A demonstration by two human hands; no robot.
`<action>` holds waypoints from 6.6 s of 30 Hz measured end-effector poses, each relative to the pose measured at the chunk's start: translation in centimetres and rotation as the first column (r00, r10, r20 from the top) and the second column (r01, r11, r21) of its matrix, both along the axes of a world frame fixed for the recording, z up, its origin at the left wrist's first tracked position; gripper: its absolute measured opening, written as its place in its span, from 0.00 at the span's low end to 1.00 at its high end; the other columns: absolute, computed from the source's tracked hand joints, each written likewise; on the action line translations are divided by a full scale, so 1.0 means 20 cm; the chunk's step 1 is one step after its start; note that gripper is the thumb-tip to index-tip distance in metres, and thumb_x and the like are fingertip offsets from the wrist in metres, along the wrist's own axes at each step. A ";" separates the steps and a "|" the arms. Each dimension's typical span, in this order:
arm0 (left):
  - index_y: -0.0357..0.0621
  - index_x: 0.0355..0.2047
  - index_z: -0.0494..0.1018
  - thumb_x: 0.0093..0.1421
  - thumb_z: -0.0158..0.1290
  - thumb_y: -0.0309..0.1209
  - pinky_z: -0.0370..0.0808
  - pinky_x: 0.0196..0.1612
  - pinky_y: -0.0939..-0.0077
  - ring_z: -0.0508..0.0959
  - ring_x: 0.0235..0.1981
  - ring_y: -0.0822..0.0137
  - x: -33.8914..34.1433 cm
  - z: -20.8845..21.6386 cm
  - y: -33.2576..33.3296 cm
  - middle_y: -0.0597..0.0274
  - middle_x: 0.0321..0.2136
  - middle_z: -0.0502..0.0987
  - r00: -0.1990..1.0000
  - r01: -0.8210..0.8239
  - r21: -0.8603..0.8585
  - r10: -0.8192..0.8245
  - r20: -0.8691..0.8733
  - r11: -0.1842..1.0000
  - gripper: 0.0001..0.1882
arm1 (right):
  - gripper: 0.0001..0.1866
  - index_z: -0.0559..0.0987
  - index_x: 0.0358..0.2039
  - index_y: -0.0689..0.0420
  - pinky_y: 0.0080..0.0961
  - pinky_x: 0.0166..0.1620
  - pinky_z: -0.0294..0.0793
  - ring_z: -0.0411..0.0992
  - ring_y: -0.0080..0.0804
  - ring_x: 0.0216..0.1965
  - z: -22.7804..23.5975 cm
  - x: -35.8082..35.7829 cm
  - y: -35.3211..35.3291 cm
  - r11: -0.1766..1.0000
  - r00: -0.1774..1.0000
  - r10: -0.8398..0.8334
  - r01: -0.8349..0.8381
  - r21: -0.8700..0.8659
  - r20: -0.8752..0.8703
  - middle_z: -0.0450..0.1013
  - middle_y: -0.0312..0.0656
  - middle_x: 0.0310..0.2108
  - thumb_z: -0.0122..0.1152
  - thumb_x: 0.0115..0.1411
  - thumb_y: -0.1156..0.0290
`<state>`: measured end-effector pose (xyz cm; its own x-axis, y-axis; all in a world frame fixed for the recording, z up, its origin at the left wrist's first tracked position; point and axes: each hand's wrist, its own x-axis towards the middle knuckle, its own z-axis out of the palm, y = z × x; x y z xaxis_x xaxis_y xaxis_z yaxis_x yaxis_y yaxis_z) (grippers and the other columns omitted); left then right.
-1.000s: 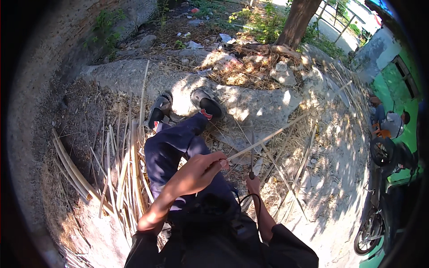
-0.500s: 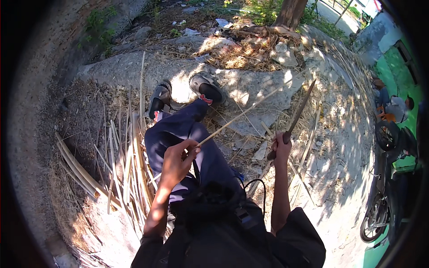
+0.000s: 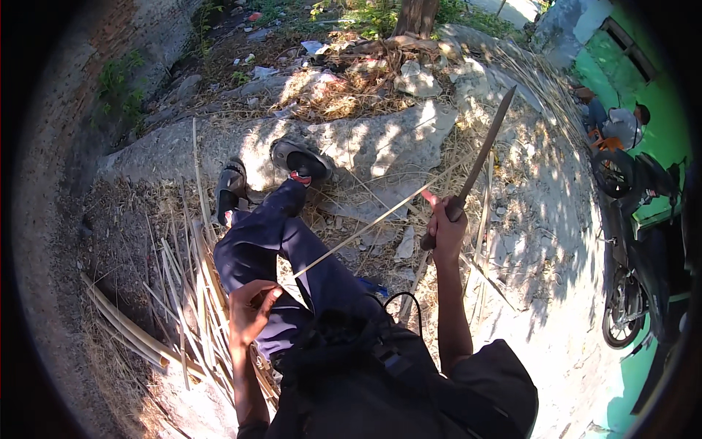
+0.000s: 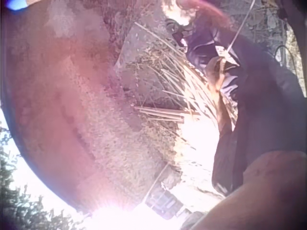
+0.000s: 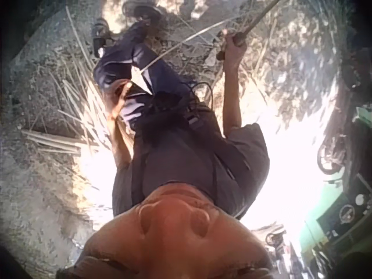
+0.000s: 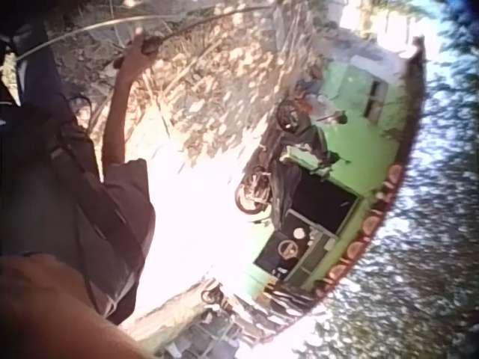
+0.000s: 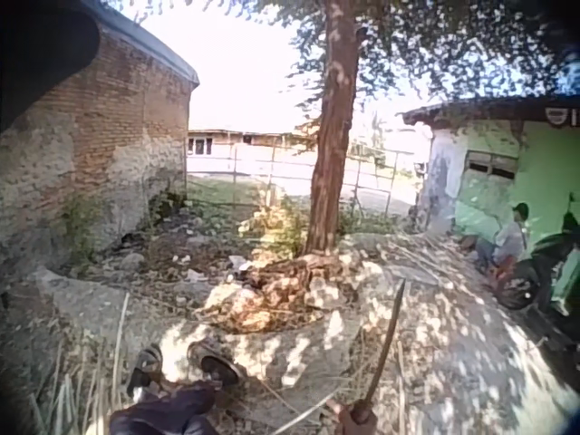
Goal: The person scrapes along a thin bamboo stick using a knife, then sets the knife down and bends the bamboo stick with both hands.
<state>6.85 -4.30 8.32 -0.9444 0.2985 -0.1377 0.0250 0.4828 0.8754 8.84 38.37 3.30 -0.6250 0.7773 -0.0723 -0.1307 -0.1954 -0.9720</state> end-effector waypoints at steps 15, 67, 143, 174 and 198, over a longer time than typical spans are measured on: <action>0.38 0.48 0.82 0.60 0.73 0.41 0.79 0.39 0.70 0.83 0.34 0.65 0.00 -0.07 -0.25 0.57 0.32 0.84 0.998 0.061 -0.115 -0.057 0.039 0.991 0.23 | 0.15 0.67 0.38 0.49 0.18 0.22 0.61 0.59 0.15 0.15 0.22 -0.04 -0.15 0.991 0.983 0.079 -0.095 -0.090 -0.165 0.83 0.48 0.36 0.66 0.68 0.79; 0.41 0.34 0.79 0.74 0.52 0.35 0.80 0.39 0.52 0.84 0.32 0.44 -0.28 -0.22 0.55 0.50 0.27 0.83 0.922 0.200 -0.379 -0.305 -0.240 0.903 0.13 | 0.25 0.76 0.42 0.61 0.41 0.28 0.70 0.75 0.50 0.21 -0.24 0.09 -0.36 0.428 0.644 0.505 -0.765 0.482 0.574 0.72 0.49 0.19 0.69 0.67 0.49; 0.37 0.32 0.74 0.74 0.52 0.29 0.68 0.23 0.62 0.74 0.15 0.50 -0.04 0.02 0.51 0.45 0.16 0.71 0.943 0.253 -0.143 -0.276 -0.183 0.957 0.12 | 0.27 0.77 0.41 0.62 0.37 0.27 0.65 0.66 0.36 0.17 -0.15 -0.02 -0.08 0.603 0.813 0.331 -0.573 0.555 0.479 0.66 0.42 0.16 0.63 0.70 0.45; 0.41 0.39 0.80 0.70 0.57 0.34 0.79 0.38 0.54 0.85 0.31 0.43 -0.04 -0.08 0.35 0.46 0.24 0.82 0.972 0.177 -0.382 -0.222 -0.078 0.907 0.09 | 0.28 0.78 0.32 0.63 0.34 0.29 0.63 0.60 0.27 0.22 -0.66 -0.01 0.26 0.878 0.880 0.035 -0.254 0.406 0.474 0.64 0.38 0.18 0.64 0.70 0.46; 0.30 0.40 0.79 0.71 0.53 0.26 0.77 0.37 0.59 0.84 0.31 0.50 -0.22 -0.20 0.87 0.43 0.31 0.83 0.913 0.407 0.098 -0.404 -0.048 0.908 0.10 | 0.18 0.77 0.40 0.56 0.45 0.32 0.76 0.80 0.54 0.28 -0.15 0.15 -0.23 0.478 0.783 0.359 -0.622 0.620 0.508 0.76 0.48 0.23 0.74 0.59 0.58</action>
<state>2.49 13.02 4.25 -0.7415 0.6680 -0.0627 0.2227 0.3332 0.9162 11.91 33.79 0.28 -0.9712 0.2053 0.1210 0.0393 0.6388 -0.7684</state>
